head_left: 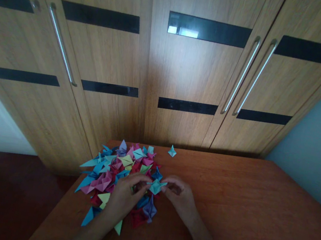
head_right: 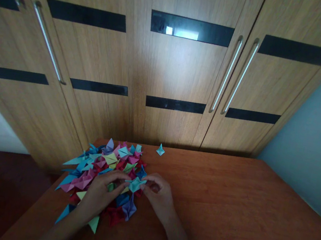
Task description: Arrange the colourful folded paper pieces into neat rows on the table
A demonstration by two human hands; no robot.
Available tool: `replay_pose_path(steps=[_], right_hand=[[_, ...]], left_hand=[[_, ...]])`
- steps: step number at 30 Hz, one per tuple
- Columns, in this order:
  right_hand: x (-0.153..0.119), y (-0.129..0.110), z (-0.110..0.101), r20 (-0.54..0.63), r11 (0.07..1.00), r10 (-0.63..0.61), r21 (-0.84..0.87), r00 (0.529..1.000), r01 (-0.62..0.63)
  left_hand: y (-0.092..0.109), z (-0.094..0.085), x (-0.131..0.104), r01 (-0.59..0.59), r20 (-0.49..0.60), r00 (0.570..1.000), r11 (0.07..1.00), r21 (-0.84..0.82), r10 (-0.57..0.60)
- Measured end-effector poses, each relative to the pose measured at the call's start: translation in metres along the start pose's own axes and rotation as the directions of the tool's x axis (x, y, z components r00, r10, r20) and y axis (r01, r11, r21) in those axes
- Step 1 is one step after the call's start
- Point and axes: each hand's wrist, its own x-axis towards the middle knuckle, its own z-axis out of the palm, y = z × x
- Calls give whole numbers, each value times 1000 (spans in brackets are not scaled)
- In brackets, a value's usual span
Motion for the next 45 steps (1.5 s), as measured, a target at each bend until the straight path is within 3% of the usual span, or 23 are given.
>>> replay_pose_path(steps=[6, 14, 18, 21, 23, 25, 28, 31, 37, 45], right_hand=[[2, -3, -10, 8, 1000, 22, 22, 1000, -22], [2, 2, -21, -22, 985, 122, 128, 992, -118], [6, 8, -29, -124, 983, 146, 134, 981, -129], [12, 23, -37, -300, 990, 141, 28, 943, -139], [13, 34, -41, -372, 980, 95, -126, 923, -151], [14, 42, -43, -362, 942, 38, -298, 932, -154], [12, 44, -43, -282, 877, -1, -462, 959, -135], [12, 43, -41, -254, 846, -5, -516, 967, -132], [14, 42, -41, -262, 813, 22, -557, 965, -170], [14, 39, -39, -278, 787, 45, -582, 959, -206]], left_hand=[[2, 2, -1, -3, 2, 1000, 1000, -2, 3], [6, 0, 8, 0, 206, 979, 999, -47, 10], [14, 7, 28, -62, 238, 969, 998, 1, 60], [17, 20, 57, -158, 247, 960, 984, 80, 134], [17, 34, 81, -230, 255, 951, 948, 219, 172], [16, 49, 106, -270, 290, 944, 875, 402, 159], [13, 74, 140, -257, 296, 947, 838, 481, 120], [10, 94, 163, -256, 322, 943, 814, 522, 90], [3, 117, 178, -237, 367, 930, 760, 605, -2], [-6, 129, 182, -232, 404, 911, 713, 661, -78]])
